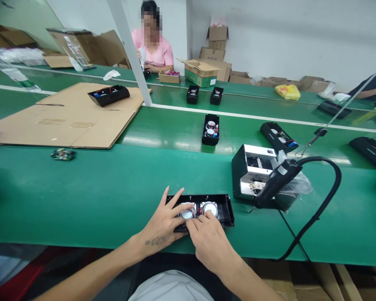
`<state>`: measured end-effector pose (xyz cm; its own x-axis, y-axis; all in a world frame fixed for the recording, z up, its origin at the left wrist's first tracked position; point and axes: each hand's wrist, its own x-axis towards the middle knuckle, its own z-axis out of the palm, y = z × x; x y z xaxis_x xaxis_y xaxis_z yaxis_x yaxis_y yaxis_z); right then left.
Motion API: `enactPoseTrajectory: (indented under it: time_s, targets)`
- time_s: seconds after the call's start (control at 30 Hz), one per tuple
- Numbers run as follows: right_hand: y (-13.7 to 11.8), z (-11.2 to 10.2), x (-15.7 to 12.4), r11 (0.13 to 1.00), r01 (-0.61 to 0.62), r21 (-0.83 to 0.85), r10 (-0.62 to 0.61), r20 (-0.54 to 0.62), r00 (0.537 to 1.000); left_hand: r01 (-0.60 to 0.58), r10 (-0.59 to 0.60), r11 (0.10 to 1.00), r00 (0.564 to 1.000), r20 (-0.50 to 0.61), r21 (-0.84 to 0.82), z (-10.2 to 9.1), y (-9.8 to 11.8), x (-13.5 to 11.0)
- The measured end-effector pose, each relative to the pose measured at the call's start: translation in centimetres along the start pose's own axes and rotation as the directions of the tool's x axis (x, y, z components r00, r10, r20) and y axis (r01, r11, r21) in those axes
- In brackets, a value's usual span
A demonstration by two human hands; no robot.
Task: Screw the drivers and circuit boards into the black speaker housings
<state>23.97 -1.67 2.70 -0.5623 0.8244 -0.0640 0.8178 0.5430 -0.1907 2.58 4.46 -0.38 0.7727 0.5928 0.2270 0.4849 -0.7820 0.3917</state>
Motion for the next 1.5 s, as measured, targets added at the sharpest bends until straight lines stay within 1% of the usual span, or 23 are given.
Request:
enactPoseTrajectory:
  time_s: [0.07, 0.13, 0.23, 0.3, 0.37, 0.43, 0.53, 0.7, 0.83, 0.93, 1.1, 1.27, 1.37, 1.5]
  targets:
    - [0.7, -1.3, 1.4, 0.999, -0.031, -0.007, 0.031, 0.048, 0.998, 0.046, -0.036, 0.995, 0.993, 0.113, -0.085, -1.5, -1.1, 1.9]
    - [2.1, -3.0, 2.9, 0.993, -0.090, 0.080, 0.083, 0.086, 0.993, 0.109, -0.067, 0.978, 0.972, 0.224, -0.178, -3.2, -2.4, 4.0]
    - [4.1, -5.2, 4.7, 0.960, -0.154, 0.236, 0.125, 0.131, 0.983, 0.231, -0.120, 0.922, 0.934, 0.336, -0.312, -5.1, -4.1, 6.7]
    - [5.0, -5.8, 5.3, 0.953, -0.155, 0.260, 0.122, 0.139, 0.983, 0.306, -0.147, 0.881, 0.903, 0.404, -0.362, -5.8, -4.9, 7.7]
    - [5.3, -5.8, 5.5, 0.958, -0.140, 0.249, 0.112, 0.122, 0.986, 0.345, -0.154, 0.858, 0.880, 0.449, -0.382, -6.0, -5.2, 8.1]
    - [5.4, -5.4, 5.5, 0.963, -0.121, 0.243, 0.101, 0.092, 0.991, 0.347, -0.150, 0.851, 0.880, 0.451, -0.393, -5.9, -5.3, 8.1]
    - [5.3, -4.9, 5.3, 0.969, -0.093, 0.228, 0.081, 0.060, 0.995, 0.334, -0.151, 0.852, 0.894, 0.422, -0.402, -5.7, -5.2, 8.0]
    - [5.0, -4.9, 5.2, 0.982, -0.049, 0.183, 0.047, 0.017, 0.999, 0.332, -0.163, 0.861, 0.897, 0.410, -0.385, -5.9, -4.6, 8.1]
    - [4.7, -4.9, 5.5, 0.986, -0.051, 0.160, 0.048, 0.019, 0.999, 0.289, -0.132, 0.875, 0.914, 0.383, -0.389, -6.1, -4.4, 8.2]
    - [4.4, -4.7, 5.8, 0.986, -0.067, 0.154, 0.064, 0.024, 0.998, 0.231, -0.078, 0.887, 0.928, 0.363, -0.400, -6.1, -4.6, 8.2]
    - [3.5, -3.4, 5.5, 0.990, -0.094, 0.100, 0.094, 0.009, 0.996, 0.147, -0.001, 0.917, 0.930, 0.367, -0.370, -5.7, -4.3, 7.7]
    - [2.4, -2.1, 4.4, 0.992, -0.109, 0.057, 0.110, -0.018, 0.994, 0.044, 0.040, 0.961, 0.956, 0.292, -0.275, -4.8, -4.1, 6.5]
    - [2.3, -2.1, 4.3, 0.992, -0.120, 0.043, 0.121, -0.037, 0.992, 0.037, 0.038, 0.964, 0.961, 0.273, -0.265, -4.6, -4.2, 6.3]
    - [2.6, -2.1, 4.9, 0.993, -0.113, 0.042, 0.115, -0.049, 0.992, 0.051, 0.040, 0.958, 0.952, 0.304, -0.284, -4.9, -4.4, 6.8]
